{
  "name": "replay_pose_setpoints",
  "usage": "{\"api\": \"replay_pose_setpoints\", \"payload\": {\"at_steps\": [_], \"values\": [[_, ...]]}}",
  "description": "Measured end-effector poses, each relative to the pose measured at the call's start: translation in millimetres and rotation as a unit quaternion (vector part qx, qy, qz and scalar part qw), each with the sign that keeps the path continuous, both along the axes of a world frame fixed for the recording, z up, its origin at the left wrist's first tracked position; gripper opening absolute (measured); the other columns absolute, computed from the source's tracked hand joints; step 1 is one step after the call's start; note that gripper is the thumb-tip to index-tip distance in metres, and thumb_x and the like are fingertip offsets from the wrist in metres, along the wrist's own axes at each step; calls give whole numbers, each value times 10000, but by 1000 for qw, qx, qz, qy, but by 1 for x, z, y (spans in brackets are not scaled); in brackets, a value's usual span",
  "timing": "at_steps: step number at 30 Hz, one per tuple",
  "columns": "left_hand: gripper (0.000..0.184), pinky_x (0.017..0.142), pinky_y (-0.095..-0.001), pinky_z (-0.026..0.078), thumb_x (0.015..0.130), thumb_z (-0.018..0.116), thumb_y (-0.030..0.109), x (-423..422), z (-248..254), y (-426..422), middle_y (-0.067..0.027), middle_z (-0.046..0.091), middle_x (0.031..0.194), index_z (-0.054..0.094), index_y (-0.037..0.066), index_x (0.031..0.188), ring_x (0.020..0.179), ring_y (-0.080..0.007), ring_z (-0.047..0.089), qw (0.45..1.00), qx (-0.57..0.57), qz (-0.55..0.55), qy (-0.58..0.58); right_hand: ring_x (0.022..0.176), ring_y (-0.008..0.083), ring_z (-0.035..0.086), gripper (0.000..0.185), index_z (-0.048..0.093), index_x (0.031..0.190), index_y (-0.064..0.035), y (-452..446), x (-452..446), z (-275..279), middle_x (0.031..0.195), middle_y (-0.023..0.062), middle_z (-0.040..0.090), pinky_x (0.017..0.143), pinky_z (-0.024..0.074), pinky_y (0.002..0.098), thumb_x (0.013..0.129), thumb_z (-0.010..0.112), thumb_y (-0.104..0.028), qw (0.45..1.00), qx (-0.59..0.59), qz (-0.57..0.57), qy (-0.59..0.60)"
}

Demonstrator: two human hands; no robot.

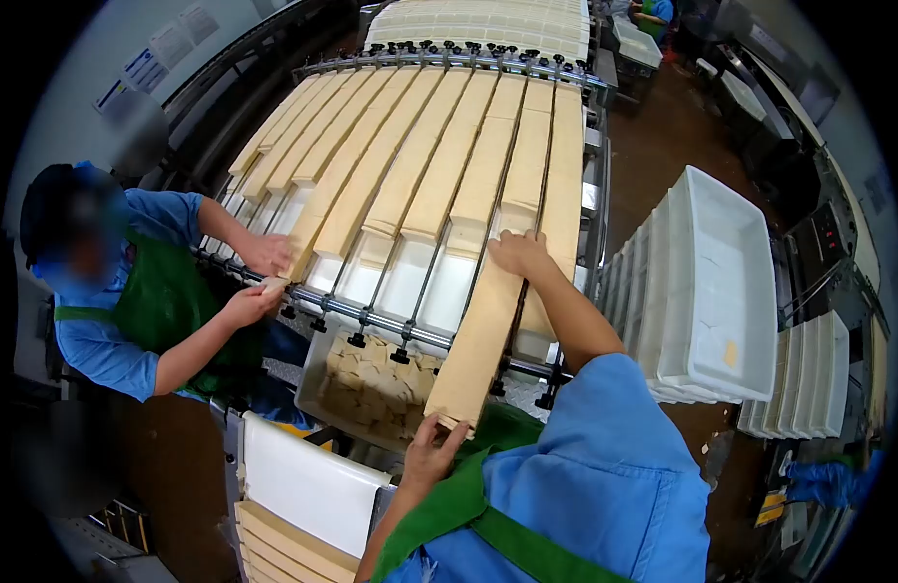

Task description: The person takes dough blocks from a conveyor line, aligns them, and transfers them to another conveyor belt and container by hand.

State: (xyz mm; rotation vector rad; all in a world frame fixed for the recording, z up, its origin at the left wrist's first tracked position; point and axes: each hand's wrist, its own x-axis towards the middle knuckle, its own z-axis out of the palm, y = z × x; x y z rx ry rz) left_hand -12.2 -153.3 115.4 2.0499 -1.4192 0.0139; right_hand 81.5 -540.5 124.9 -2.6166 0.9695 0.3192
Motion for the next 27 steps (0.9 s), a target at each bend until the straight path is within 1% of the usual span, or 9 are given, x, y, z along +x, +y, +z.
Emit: {"api": "replay_pose_setpoints", "payload": {"at_steps": [4,7,14,16,18,22,24,25,27], "values": [[487,637,-377,560,804,573,54,11,-2,-19,-194,459,1205,516,232,1254,831,-305,640,998,31,-8,46,1237,356,421,567,531,1221,22,-13,7,-15,1337,231,475,1035,237,488,893,312,-386,992,-87,-23,-84],[468,654,-385,559,811,560,50,19,10,-39,-188,455,1215,511,232,1240,843,-309,637,995,80,0,60,1212,332,438,490,533,1179,8,-19,7,-2,1299,200,489,1014,268,490,872,373,-339,995,-84,8,-51],[459,643,-395,558,806,541,23,34,4,-71,-183,438,1245,513,227,1217,845,-327,640,998,46,-6,35,1123,291,460,393,554,1150,-30,-22,3,-8,1129,146,535,960,296,468,819,512,-237,970,-183,12,-158],[444,631,-400,562,788,549,13,44,9,-91,-180,399,1291,521,223,1179,833,-331,643,992,113,-2,57,1085,281,457,352,589,1100,-55,-9,-5,-9,1108,136,535,898,314,454,772,576,-182,910,-271,33,-312],[434,639,-407,563,782,551,12,48,3,-100,-184,382,1305,523,221,1162,818,-332,645,992,115,2,45,1090,286,454,365,568,1124,-73,16,-15,-4,1108,134,533,905,303,464,771,585,-164,904,-215,52,-366],[409,668,-432,560,774,552,19,50,-10,-100,-174,353,1345,536,212,1135,772,-344,646,994,101,16,44,1083,282,478,356,545,1123,-71,74,-66,6,1141,135,532,891,274,470,802,589,-218,866,22,185,-464],[345,689,-429,548,767,569,21,49,-18,-94,-151,393,1348,570,177,1074,817,-353,639,984,82,43,151,1088,269,488,325,547,1105,-93,99,-96,8,1144,117,535,878,269,461,815,590,-235,824,-18,317,-469],[345,689,-429,548,767,569,21,48,-19,-88,-151,393,1348,570,177,1074,817,-353,639,986,76,36,144,1115,243,480,312,554,1092,-124,109,-109,7,1163,91,540,864,273,453,808,595,-249,835,21,336,-435],[315,709,-414,542,717,648,17,47,-13,-71,-143,485,1276,572,138,998,871,-346,632,994,0,80,73,1138,195,467,208,634,972,-217,119,-117,3,1262,32,525,936,233,436,781,601,-294,786,-133,402,-451]]}}
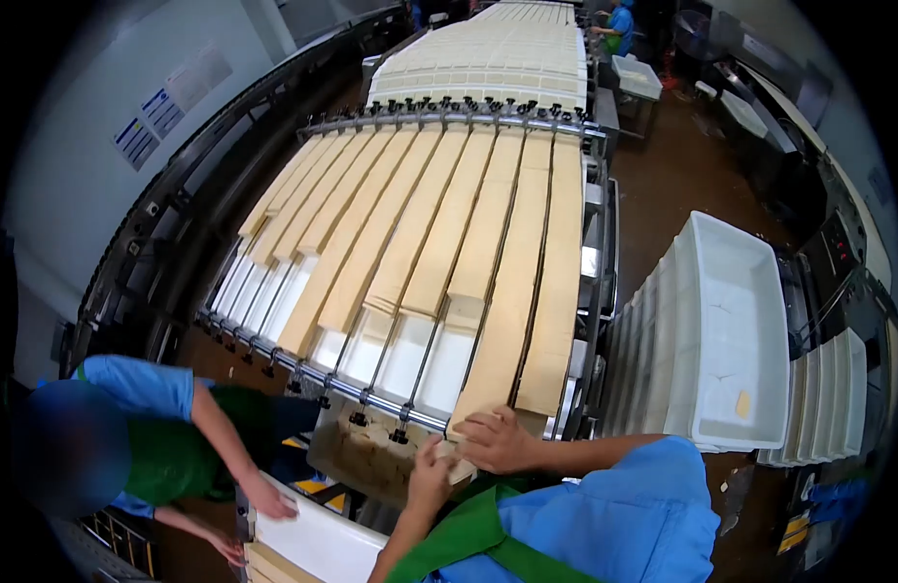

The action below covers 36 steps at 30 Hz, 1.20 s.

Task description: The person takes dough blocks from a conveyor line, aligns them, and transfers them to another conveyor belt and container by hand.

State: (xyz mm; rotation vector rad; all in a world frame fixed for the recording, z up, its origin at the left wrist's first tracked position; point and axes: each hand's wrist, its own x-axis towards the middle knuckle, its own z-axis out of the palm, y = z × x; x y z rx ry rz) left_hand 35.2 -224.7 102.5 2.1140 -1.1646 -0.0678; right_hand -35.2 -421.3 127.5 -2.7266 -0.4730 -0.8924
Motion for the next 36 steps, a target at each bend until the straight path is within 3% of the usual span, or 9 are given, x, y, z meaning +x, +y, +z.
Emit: {"api": "replay_pose_setpoints", "payload": {"at_steps": [4,7,9,12,16,19,29,33,36], "values": [[352,772,-397,532,642,748,24,11,-7,52,-149,546,1193,496,88,881,964,-362,612,989,-70,132,-11,1154,187,448,170,659,931,-249,1,1,5,1334,16,494,981,196,429,786,570,-245,997,-50,-38,49],[411,842,-402,506,663,745,16,8,-19,94,-184,494,1258,527,71,1006,1033,-392,573,975,-49,217,22,1162,191,441,182,665,934,-240,15,2,18,1368,18,468,992,195,422,786,560,-228,992,-81,-64,78],[513,899,-405,472,719,729,65,-1,-25,118,-210,416,1340,508,52,1182,1103,-406,528,922,-12,354,159,1166,194,438,184,668,934,-230,28,5,28,1382,19,454,997,197,416,785,560,-227,987,-87,-81,107],[552,918,-404,458,778,705,138,-19,-58,161,-225,342,1400,483,49,1277,1151,-410,497,943,149,280,101,1181,219,433,203,672,940,-169,44,10,33,1414,41,417,999,231,417,785,555,-227,976,-121,-106,150],[299,826,-413,498,774,641,142,-45,-65,178,-128,537,1236,627,107,1071,1026,-342,579,957,198,202,60,1260,309,387,281,642,1020,-55,58,15,16,1443,124,370,1008,291,479,821,529,-219,958,-173,-128,188],[209,743,-420,516,788,585,161,-49,-89,181,-67,618,1081,648,139,987,901,-298,623,968,182,173,6,1272,355,371,368,571,1156,-33,55,19,19,1456,160,334,971,340,508,836,505,-203,939,-200,-130,247],[112,672,-400,522,797,579,180,-51,-97,177,-75,616,844,631,116,873,767,-284,635,967,178,181,23,992,355,535,403,575,1079,-64,42,27,24,1211,200,520,775,432,453,722,664,-228,965,-96,-150,193],[245,667,-400,521,781,581,177,-47,-133,179,-90,608,924,614,102,1012,812,-282,637,973,152,172,7,1063,359,502,668,516,1227,-80,24,31,-20,1267,195,494,868,418,442,630,773,-234,974,-68,-167,135],[191,696,-401,513,789,575,156,-47,-118,173,-88,598,903,603,74,960,846,-277,625,970,172,167,44,1113,365,482,791,445,1317,-40,15,32,-31,1303,190,479,929,399,447,630,787,-230,967,-58,-203,141]]}}
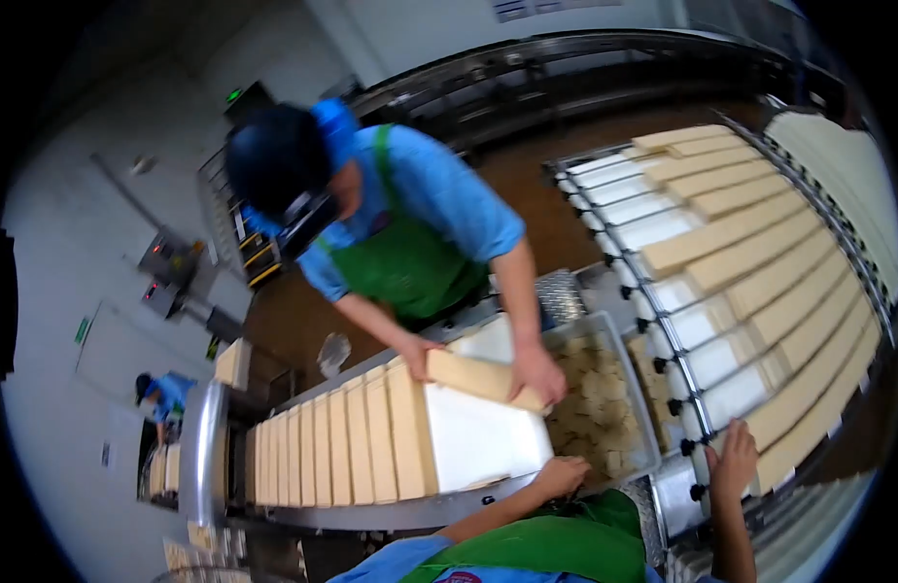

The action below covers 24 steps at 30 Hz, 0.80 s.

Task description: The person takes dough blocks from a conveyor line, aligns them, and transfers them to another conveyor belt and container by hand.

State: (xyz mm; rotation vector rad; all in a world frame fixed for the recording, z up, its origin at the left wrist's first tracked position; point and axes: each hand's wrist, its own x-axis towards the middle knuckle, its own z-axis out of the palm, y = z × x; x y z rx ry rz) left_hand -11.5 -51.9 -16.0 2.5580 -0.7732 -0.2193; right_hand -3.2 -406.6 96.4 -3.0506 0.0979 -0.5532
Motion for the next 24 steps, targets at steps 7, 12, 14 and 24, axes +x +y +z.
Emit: {"api": "replay_pose_setpoints", "payload": {"at_steps": [7,12,14,24], "values": [[113,674,-395,506,801,573,129,0,2,-3,-102,575,841,590,73,897,801,-285,619,999,-29,-9,-42,1121,372,474,692,430,1341,-53,-9,-2,-7,1319,184,467,947,388,457,761,696,-320,999,0,-50,21],[127,694,-398,505,807,569,132,-1,4,-1,-101,588,879,603,77,917,822,-283,620,1000,-17,-8,-9,1112,364,480,708,422,1343,-49,-5,-3,-1,1327,183,464,950,379,457,764,687,-360,998,-29,-60,-2],[132,699,-399,505,809,567,131,-2,8,1,-99,592,897,606,81,926,836,-280,620,999,-31,-12,-7,1112,346,486,717,428,1334,-46,-6,-4,-5,1336,174,463,949,378,448,753,695,-371,998,-31,-49,-26],[222,790,-338,508,789,585,15,-44,61,60,-85,589,1078,638,74,996,948,-280,604,958,-265,86,-62,1215,286,441,697,456,1332,-104,0,3,-8,1402,97,433,1034,298,498,740,709,-371,981,-47,-186,-22]]}}
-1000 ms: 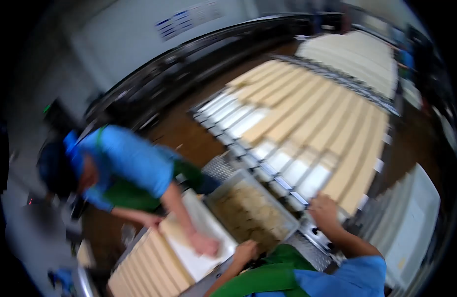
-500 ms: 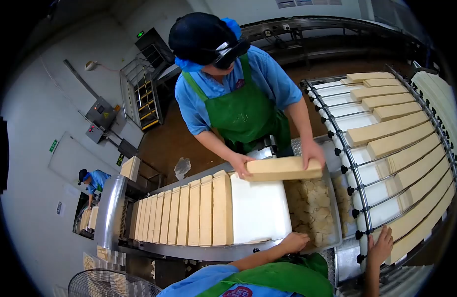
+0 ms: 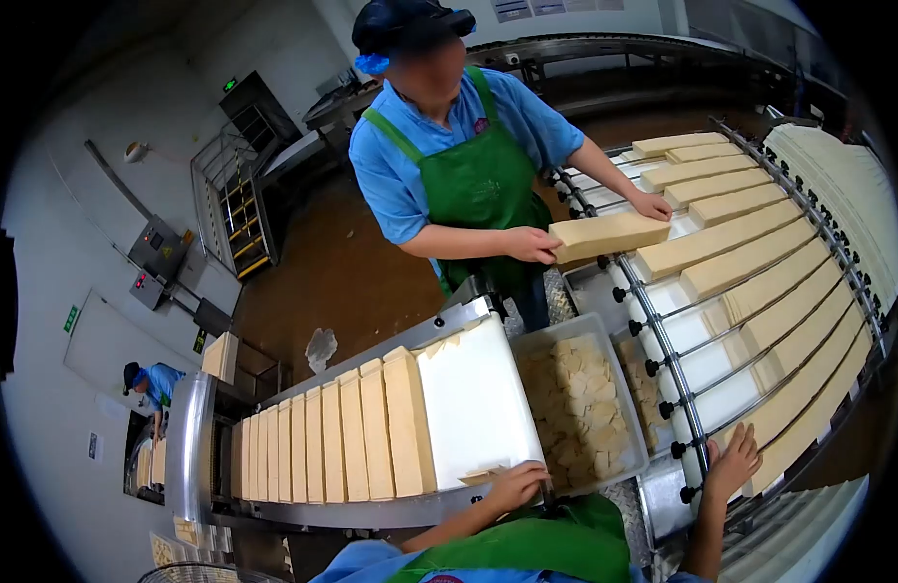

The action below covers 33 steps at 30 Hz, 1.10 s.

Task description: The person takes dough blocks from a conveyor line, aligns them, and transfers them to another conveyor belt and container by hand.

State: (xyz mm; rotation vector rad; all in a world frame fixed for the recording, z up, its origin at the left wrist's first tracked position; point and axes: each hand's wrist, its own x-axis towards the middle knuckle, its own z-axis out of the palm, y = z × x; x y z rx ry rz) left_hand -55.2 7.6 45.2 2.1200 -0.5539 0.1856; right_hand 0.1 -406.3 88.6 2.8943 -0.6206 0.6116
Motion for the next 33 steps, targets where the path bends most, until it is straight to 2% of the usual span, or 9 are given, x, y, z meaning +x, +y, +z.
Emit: {"api": "replay_pose_setpoints", "payload": {"at_steps": [2,6,10,14,16,19,21,27,33], "values": [[229,799,-315,504,771,597,8,-20,-2,26,-89,592,1089,652,72,983,957,-261,610,992,28,125,6,1209,293,442,710,426,1361,-103,-5,-2,-9,1407,104,425,1042,289,505,760,690,-374,999,24,12,30],[201,869,-424,469,784,601,71,-57,7,70,-178,601,1003,649,45,977,989,-374,558,919,-13,394,1,1283,325,374,692,393,1386,-89,13,-6,9,1446,130,369,1062,251,531,802,657,-349,995,54,-37,76],[682,1002,-525,296,697,732,259,-105,-34,113,-304,379,1265,438,-59,1224,1170,-457,365,760,140,629,90,1389,386,196,688,377,1382,-44,55,5,12,1507,189,234,1098,140,573,795,655,-269,996,66,55,37],[859,1000,-513,284,673,761,263,-113,-27,128,-347,262,1284,289,-82,1302,1167,-469,311,712,102,662,213,1299,395,322,629,505,1250,-28,151,39,6,1394,226,376,1074,199,535,719,714,-292,960,164,221,45],[887,977,-499,308,672,774,250,-115,-28,132,-342,283,1230,255,-93,1305,1102,-454,350,762,49,617,190,1222,406,383,548,564,1177,-17,210,54,-4,1289,232,473,1036,251,516,715,693,-281,904,191,381,-12],[886,966,-489,324,665,786,233,-107,-28,131,-343,296,1188,261,-114,1289,1085,-450,361,783,7,582,218,1239,405,349,521,563,1174,-22,312,81,7,1326,222,425,1017,269,504,727,665,-270,851,219,461,124],[871,959,-470,339,679,785,212,-102,-21,131,-348,304,1180,256,-123,1284,1077,-460,372,794,34,570,209,1256,382,338,546,537,1193,-22,368,98,-27,1334,206,414,1021,270,498,727,663,-276,817,206,529,103],[902,945,-441,401,720,767,250,-91,-1,137,-322,291,1246,216,-115,1334,1095,-470,416,787,2,548,284,1332,386,279,729,358,1376,14,518,127,-41,1444,225,315,1059,241,509,850,577,-441,787,164,556,210],[815,829,-464,481,711,775,348,-86,21,144,-315,369,1174,315,-93,1219,979,-481,518,802,22,503,322,1329,362,307,662,329,1441,-160,614,145,-17,1523,198,167,1071,295,459,901,467,-516,770,144,560,269]]}}
